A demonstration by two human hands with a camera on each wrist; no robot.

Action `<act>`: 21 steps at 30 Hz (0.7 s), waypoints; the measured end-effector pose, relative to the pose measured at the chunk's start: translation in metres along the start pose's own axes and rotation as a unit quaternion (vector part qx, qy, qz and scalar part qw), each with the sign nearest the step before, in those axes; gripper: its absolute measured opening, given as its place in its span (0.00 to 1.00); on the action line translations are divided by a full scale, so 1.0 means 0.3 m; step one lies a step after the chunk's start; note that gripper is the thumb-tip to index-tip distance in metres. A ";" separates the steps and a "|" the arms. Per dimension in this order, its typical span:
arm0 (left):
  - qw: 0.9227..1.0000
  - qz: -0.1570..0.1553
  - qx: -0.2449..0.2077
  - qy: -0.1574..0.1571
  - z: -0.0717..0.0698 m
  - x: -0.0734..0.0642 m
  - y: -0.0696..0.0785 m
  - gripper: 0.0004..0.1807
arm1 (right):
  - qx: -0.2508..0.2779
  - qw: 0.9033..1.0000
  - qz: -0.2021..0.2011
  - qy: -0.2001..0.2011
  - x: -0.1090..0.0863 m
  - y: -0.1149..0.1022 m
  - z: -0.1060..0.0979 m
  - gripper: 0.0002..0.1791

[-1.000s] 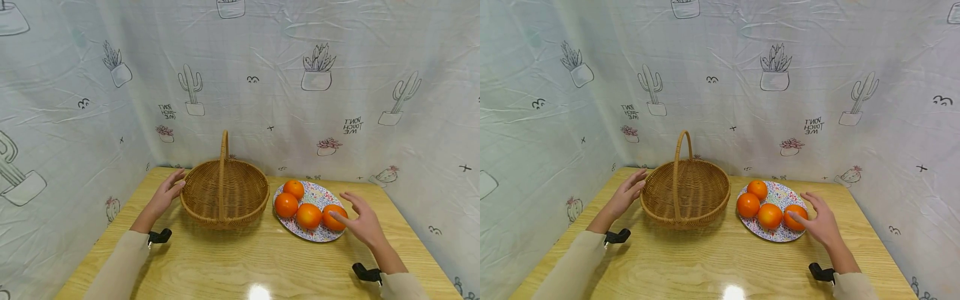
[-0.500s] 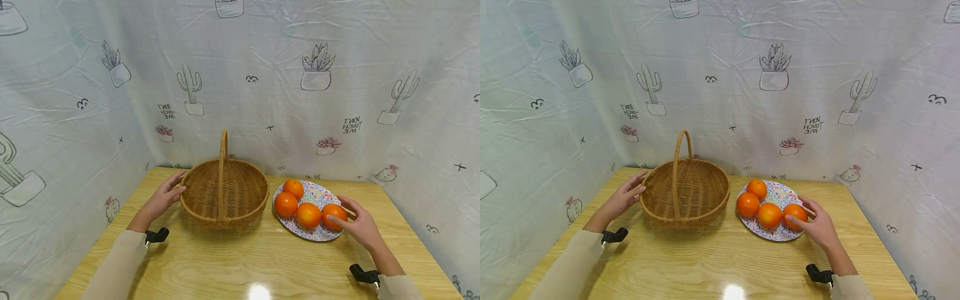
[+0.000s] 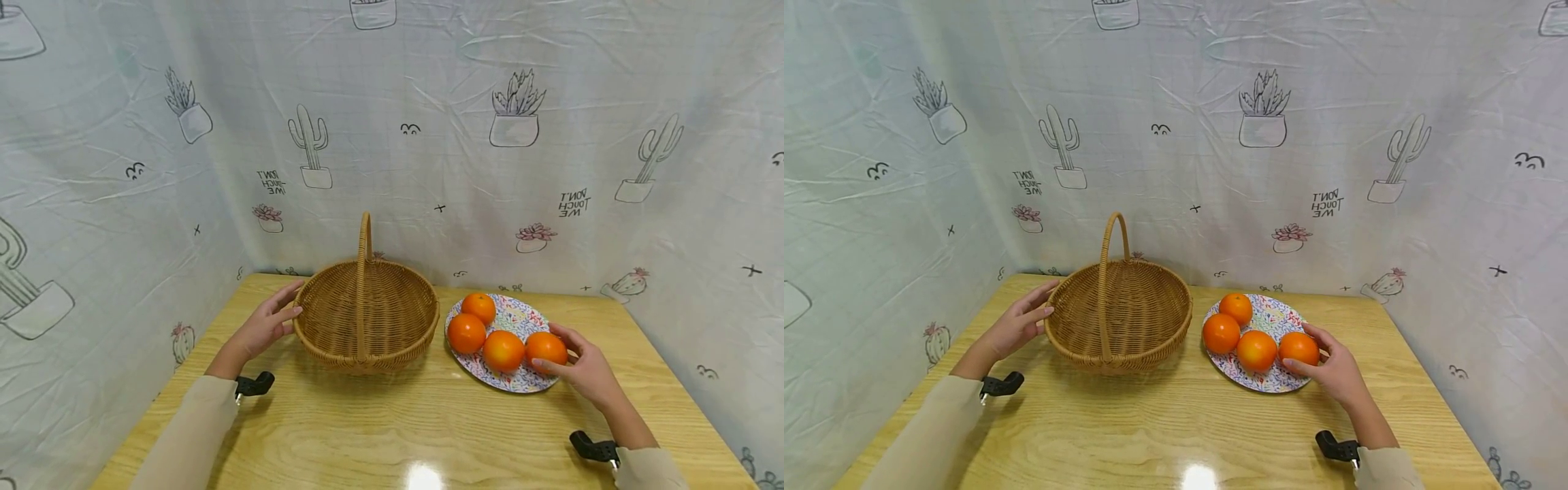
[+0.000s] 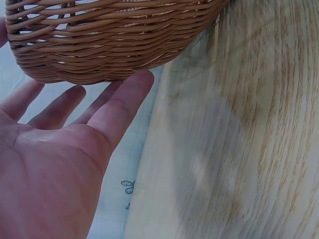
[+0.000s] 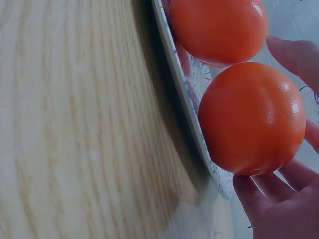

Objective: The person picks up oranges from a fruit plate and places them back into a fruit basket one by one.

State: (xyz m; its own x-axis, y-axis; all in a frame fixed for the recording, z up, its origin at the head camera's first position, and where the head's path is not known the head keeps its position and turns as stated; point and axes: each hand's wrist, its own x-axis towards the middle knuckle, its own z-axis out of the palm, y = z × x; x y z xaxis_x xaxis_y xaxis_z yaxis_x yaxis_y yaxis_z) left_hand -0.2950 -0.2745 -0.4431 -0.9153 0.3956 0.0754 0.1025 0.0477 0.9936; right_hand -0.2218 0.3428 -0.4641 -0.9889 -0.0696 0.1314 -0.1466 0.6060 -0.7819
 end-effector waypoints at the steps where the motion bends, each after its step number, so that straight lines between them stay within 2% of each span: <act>1: 1.000 0.000 -0.002 -0.001 0.000 0.000 0.000 0.39 | -0.001 1.000 0.001 -0.002 0.000 0.000 0.000 0.47; 21: 1.000 0.001 -0.015 -0.006 -0.003 0.002 -0.003 0.40 | -0.015 1.000 0.014 -0.007 -0.005 0.016 0.010 0.47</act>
State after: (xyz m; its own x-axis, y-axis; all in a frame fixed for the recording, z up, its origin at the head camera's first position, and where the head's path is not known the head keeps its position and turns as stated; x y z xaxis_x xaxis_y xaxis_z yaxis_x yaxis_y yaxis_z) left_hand -0.2962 -0.2751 -0.4437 -0.9100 0.4074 0.0766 0.0929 0.0203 0.9955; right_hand -0.2210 0.3435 -0.4700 -0.9930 -0.0634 0.0998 -0.1173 0.6313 -0.7666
